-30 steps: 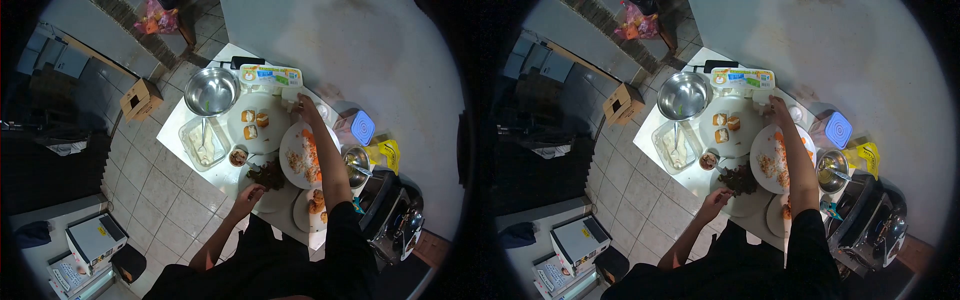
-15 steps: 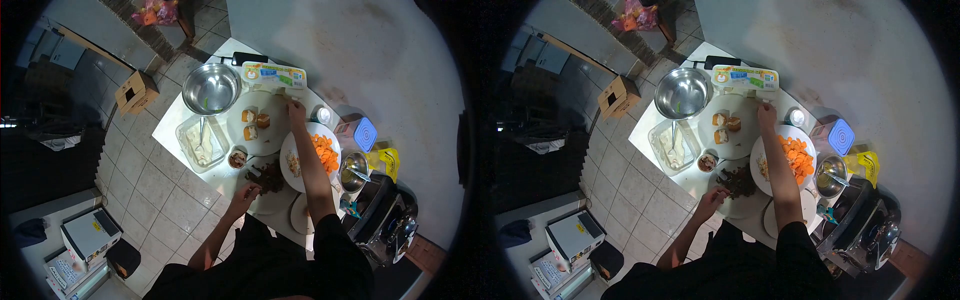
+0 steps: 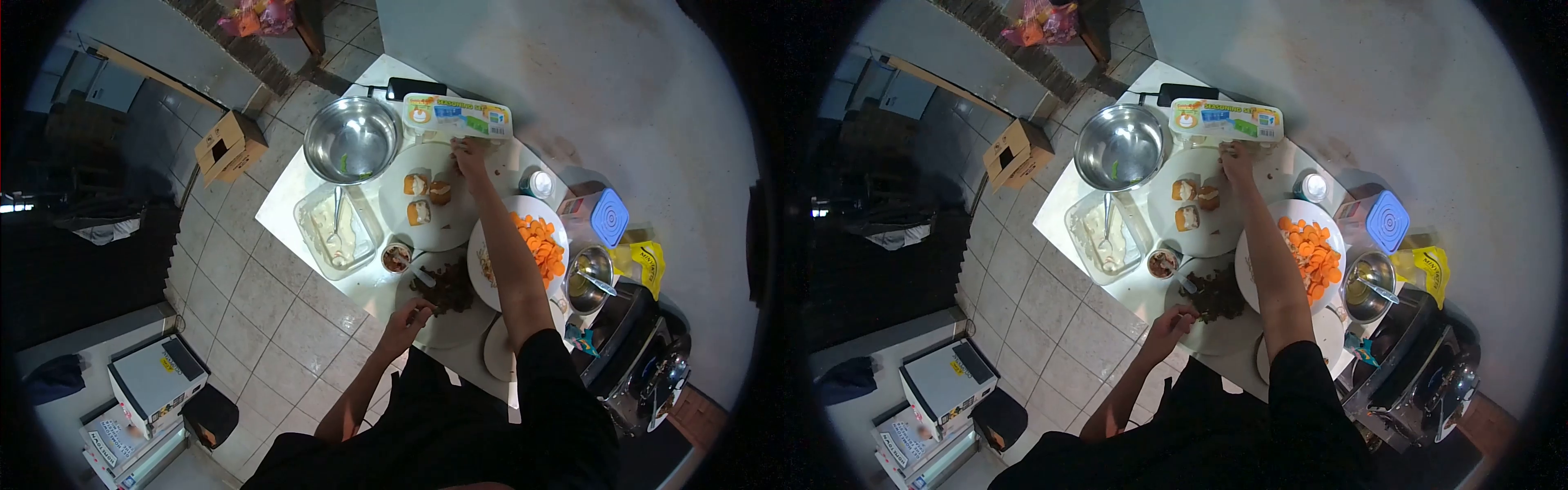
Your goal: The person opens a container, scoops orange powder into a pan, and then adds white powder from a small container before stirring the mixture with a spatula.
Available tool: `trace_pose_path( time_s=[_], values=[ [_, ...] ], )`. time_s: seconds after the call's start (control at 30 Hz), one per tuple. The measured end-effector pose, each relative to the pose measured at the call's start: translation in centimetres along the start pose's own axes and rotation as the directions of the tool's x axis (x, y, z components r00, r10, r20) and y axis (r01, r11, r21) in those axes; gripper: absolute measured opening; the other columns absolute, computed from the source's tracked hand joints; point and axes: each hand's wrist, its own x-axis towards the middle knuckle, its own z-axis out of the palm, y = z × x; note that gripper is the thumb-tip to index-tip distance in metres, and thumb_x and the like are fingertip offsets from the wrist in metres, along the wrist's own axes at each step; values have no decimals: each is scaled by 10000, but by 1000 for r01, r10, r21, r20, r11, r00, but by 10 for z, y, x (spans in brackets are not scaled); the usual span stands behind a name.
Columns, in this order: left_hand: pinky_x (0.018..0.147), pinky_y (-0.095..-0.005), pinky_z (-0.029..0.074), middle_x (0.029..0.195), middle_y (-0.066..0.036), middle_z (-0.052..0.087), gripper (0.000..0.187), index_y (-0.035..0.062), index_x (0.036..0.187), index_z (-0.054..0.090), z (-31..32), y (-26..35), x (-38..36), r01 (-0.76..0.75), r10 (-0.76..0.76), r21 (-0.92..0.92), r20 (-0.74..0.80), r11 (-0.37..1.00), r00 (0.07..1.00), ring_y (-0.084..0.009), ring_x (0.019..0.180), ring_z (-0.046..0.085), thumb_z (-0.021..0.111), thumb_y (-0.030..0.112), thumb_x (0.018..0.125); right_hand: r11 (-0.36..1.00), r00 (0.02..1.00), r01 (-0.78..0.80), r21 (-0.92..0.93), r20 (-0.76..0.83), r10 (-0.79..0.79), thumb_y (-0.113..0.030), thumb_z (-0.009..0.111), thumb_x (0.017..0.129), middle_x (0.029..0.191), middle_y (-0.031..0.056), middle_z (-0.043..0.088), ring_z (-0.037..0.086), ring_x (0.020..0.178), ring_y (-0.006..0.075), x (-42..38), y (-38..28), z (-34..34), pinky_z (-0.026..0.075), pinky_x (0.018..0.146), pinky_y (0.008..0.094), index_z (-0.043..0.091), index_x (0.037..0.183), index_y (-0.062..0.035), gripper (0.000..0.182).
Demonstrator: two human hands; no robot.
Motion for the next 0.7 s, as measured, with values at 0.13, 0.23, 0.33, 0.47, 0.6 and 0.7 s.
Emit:
trace_pose_path(
  time_s=[0.13,0.23,0.33,0.47,0.6,0.7],
  values=[
    [705,-261,484,877,-28,646,220,46,1108,647,-1,-1,-5,-3,3,4,-7,1000,1000,-103,750,593,602,235,1003,995,993,100,2,59,-100,-290,680,936,794,47,653,586,592,111,36,38,-10,477,521,272,612,1233,-20,407],
    [710,-267,488,904,-31,653,230,45,1118,646,-1,-6,-3,30,-31,27,15,999,999,-107,764,597,592,241,1010,992,990,114,57,81,-119,-251,654,956,866,61,653,605,637,120,34,39,-15,493,554,276,609,1224,-7,365],
    [713,-274,490,911,-31,651,239,45,1118,645,-1,-5,-4,24,-24,11,28,1000,999,-112,780,600,587,252,1013,961,992,124,247,-4,-127,-260,632,982,915,39,601,587,734,119,23,36,-11,504,642,265,630,1054,-40,232],
    [717,-276,487,902,-32,643,240,49,1114,647,1,-4,-8,21,-21,19,26,1000,999,-116,780,593,595,259,1011,964,992,69,259,87,-94,-290,634,980,966,54,594,598,798,137,1,22,-19,529,709,295,608,1131,-10,320],
    [723,-275,484,896,-31,637,240,53,1116,648,1,-11,-7,31,-32,11,45,999,998,-115,776,583,596,263,1010,980,994,40,195,90,-59,-322,647,973,973,49,586,593,792,142,4,18,-28,524,709,300,572,1220,-25,394],
    [724,-274,484,882,-28,630,240,57,1115,648,1,-11,-7,43,-43,1,32,999,999,-114,780,582,597,265,1009,954,989,107,280,72,-132,-331,653,972,978,44,584,575,763,139,12,17,-25,513,688,301,570,1227,-53,387]
  ],
)
